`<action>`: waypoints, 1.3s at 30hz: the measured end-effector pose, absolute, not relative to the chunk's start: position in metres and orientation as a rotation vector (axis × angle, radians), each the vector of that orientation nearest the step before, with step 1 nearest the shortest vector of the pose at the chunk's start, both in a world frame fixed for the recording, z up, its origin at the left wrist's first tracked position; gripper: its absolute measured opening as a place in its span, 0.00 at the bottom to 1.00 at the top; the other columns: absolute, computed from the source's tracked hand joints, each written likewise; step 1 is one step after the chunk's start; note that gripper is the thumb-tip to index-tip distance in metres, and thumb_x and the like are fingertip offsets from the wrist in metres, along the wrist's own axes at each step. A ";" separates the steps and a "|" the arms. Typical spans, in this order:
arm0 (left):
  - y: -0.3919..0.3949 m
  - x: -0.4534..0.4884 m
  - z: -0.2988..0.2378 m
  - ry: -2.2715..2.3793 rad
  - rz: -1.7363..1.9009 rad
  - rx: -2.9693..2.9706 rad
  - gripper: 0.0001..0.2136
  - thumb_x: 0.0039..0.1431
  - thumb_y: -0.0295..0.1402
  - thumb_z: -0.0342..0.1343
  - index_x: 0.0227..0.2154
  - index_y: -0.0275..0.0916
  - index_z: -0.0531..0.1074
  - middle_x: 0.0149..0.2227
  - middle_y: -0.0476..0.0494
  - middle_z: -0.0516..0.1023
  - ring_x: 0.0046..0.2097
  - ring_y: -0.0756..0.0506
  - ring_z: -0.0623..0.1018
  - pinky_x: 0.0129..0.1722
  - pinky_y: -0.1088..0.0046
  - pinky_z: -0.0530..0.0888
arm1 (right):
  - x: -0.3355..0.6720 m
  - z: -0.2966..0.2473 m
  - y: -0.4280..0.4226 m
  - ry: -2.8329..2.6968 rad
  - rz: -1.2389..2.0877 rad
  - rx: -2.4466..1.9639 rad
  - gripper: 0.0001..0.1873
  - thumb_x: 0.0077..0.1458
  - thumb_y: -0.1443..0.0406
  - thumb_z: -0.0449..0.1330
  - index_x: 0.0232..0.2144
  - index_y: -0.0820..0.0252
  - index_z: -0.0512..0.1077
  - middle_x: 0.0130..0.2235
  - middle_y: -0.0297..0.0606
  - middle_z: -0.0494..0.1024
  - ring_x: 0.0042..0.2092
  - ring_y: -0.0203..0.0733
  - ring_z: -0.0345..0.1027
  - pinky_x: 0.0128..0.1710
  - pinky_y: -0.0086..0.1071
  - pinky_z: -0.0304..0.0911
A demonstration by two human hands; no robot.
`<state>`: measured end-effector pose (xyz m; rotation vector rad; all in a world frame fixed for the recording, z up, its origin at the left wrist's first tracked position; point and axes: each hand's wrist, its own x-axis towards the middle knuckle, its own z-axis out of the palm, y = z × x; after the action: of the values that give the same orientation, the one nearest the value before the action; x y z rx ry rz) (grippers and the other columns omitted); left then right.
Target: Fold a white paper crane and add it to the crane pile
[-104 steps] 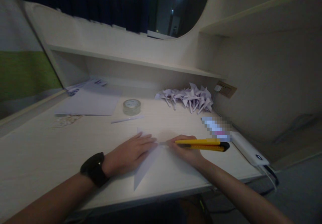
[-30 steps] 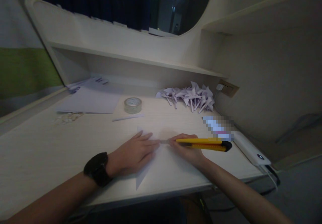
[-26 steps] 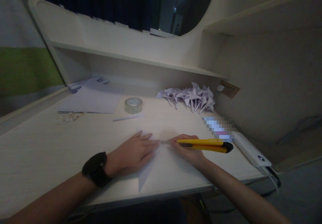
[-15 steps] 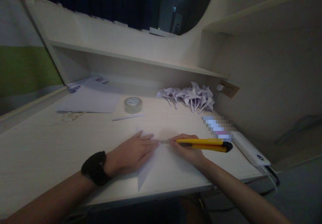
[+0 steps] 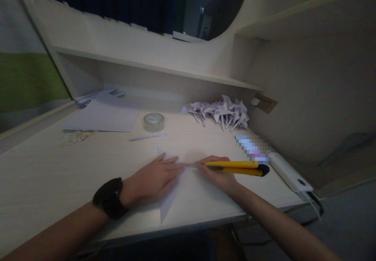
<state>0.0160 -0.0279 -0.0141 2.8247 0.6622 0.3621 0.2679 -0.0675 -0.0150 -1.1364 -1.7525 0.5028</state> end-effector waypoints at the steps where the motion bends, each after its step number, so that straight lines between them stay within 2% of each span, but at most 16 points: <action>1: -0.028 0.016 -0.014 0.657 0.368 2.829 0.20 0.69 0.39 0.38 0.62 0.47 0.58 0.62 0.48 0.65 0.63 0.39 0.62 0.62 0.50 0.53 | 0.268 -0.014 -0.068 -1.752 0.506 -1.139 0.05 0.52 0.64 0.64 0.28 0.59 0.78 0.28 0.39 0.81 0.28 0.39 0.74 0.27 0.29 0.70; 11: -0.031 0.015 -0.010 0.706 0.311 2.845 0.20 0.69 0.38 0.38 0.62 0.47 0.57 0.62 0.51 0.63 0.64 0.40 0.61 0.62 0.50 0.54 | 0.269 -0.016 -0.067 -1.768 0.496 -1.134 0.04 0.51 0.65 0.64 0.28 0.59 0.79 0.30 0.38 0.82 0.30 0.40 0.76 0.31 0.30 0.72; 16: -0.032 0.015 -0.011 0.691 0.323 2.852 0.20 0.69 0.39 0.38 0.62 0.46 0.58 0.62 0.49 0.63 0.63 0.38 0.61 0.62 0.48 0.53 | 0.266 -0.018 -0.066 -1.715 0.499 -1.130 0.03 0.50 0.65 0.64 0.27 0.59 0.78 0.28 0.38 0.81 0.28 0.40 0.75 0.27 0.30 0.71; 24: -0.033 0.017 -0.010 0.729 0.331 2.864 0.20 0.69 0.39 0.39 0.61 0.46 0.60 0.61 0.49 0.65 0.62 0.38 0.64 0.61 0.49 0.55 | 0.267 -0.015 -0.067 -1.756 0.505 -1.138 0.04 0.52 0.64 0.63 0.28 0.59 0.78 0.29 0.39 0.81 0.29 0.41 0.75 0.30 0.31 0.72; 39: -0.035 0.018 -0.011 0.725 0.380 2.847 0.20 0.69 0.40 0.39 0.61 0.48 0.60 0.61 0.49 0.65 0.62 0.39 0.64 0.61 0.51 0.56 | 0.266 -0.013 -0.068 -1.742 0.523 -1.159 0.06 0.52 0.63 0.63 0.29 0.59 0.79 0.29 0.39 0.82 0.29 0.41 0.75 0.28 0.30 0.71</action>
<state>0.0179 -0.0347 -0.0112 2.8472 0.7252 0.3797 0.2659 -0.0682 -0.0134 -1.1594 -1.7418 0.5226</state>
